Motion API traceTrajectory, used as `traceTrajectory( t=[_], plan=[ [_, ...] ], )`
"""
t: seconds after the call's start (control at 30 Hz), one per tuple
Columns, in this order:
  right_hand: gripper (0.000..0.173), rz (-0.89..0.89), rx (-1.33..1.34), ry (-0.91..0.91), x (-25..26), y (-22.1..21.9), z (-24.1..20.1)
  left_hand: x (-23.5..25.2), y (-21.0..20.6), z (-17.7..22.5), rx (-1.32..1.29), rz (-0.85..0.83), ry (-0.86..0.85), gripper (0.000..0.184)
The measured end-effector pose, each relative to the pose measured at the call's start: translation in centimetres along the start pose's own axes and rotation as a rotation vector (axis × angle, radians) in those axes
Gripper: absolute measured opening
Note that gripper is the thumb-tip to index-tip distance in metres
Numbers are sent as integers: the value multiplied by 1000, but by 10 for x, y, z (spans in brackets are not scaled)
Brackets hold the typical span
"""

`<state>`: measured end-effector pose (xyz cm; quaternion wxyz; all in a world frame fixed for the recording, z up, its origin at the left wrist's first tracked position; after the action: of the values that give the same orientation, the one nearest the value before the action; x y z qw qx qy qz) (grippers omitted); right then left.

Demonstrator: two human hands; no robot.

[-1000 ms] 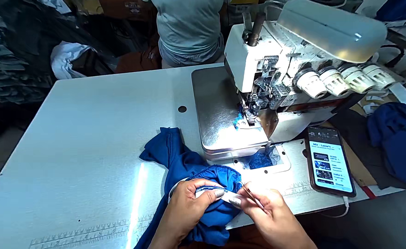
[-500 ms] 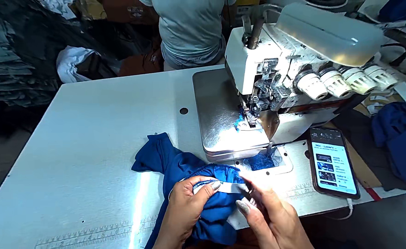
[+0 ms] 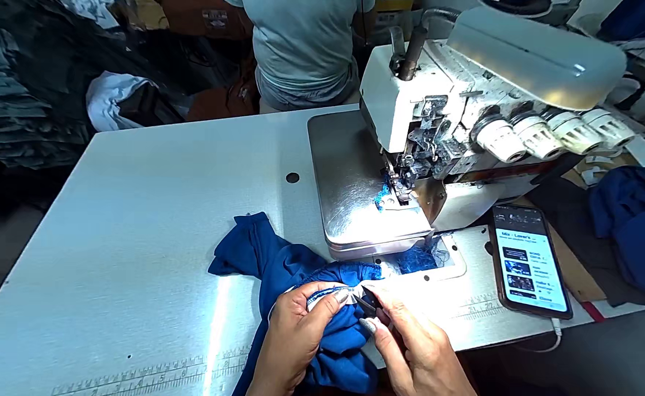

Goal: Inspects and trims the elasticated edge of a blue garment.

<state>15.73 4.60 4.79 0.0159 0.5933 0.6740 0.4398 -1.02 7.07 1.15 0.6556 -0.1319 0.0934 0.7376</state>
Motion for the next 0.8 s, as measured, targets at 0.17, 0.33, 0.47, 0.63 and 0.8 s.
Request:
traceTrajectory(
  t=[0.17, 0.33, 0.47, 0.63, 0.8],
  plan=[
    [35, 1, -9, -9, 1, -1, 2, 0, 0, 1, -1, -8, -19, 11],
    [35, 6, -5, -12, 0, -3, 3, -1, 1, 0, 23, -2, -41, 11],
    [32, 176, 79, 10, -2, 2, 1, -1, 1, 1, 60, -3, -67, 11],
    [32, 98, 147, -6, -1, 0, -3, -1, 1, 2, 43, 8, -52, 11],
    [34, 37, 67, 8, -2, -5, -1, -1, 1, 2, 29, 17, -46, 11]
  ],
)
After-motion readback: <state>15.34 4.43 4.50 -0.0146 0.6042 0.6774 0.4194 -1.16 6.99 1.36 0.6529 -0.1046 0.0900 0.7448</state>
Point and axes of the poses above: each hand's wrist, its own x-axis towards the middle knuckle, its own y-axis out of the back of the hand, z = x × y, the point moved 9 cm from there along x, towards the middle knuckle, and after that the axes turned 9 degrees about y, right-handed, at the moved point
